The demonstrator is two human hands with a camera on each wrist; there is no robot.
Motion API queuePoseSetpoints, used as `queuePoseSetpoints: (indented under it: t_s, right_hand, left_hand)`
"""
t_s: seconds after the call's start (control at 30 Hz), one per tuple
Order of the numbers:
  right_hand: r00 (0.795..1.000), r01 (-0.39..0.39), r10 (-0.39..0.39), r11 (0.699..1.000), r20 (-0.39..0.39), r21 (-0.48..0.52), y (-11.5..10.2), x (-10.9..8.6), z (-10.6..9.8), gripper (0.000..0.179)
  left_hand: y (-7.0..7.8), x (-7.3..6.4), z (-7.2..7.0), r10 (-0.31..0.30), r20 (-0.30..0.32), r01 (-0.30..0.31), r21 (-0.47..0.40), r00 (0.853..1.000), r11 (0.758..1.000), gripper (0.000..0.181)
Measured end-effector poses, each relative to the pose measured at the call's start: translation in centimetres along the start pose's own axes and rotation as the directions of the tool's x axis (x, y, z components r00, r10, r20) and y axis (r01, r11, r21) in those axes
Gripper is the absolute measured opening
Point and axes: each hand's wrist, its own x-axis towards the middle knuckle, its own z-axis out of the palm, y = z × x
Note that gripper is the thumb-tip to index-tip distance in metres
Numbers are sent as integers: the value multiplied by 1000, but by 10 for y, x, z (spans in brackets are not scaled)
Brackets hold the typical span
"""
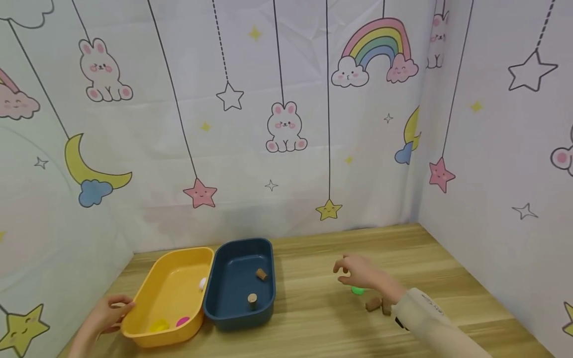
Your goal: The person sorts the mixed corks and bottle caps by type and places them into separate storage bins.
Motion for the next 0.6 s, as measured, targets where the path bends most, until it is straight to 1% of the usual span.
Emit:
queuePoseSetpoints:
  t_s: [0.23,0.33,0.47,0.57,0.6]
  right_hand:
    - [999,-49,49,999,23,-7,23,-18,-1,16]
    - [996,-77,78,997,47,-19,31,-27,-1,17]
    - [984,-152,153,988,86,-17,38,-40,0,21]
    - [979,-182,184,983,88,-26,40,-47,2,23]
    - [979,-181,183,983,87,-29,40,-48,2,24]
  left_hand:
    - [-1,2,0,-9,-15,10,9,1000,1000,23]
    - [-1,2,0,4,-20,-4,13,1000,1000,23]
    - [-2,1,1,4,-30,-4,24,1000,1000,22]
    - [-2,1,2,4,-33,-3,27,999,1000,21]
    - [-2,1,2,3,-33,-2,27,999,1000,22]
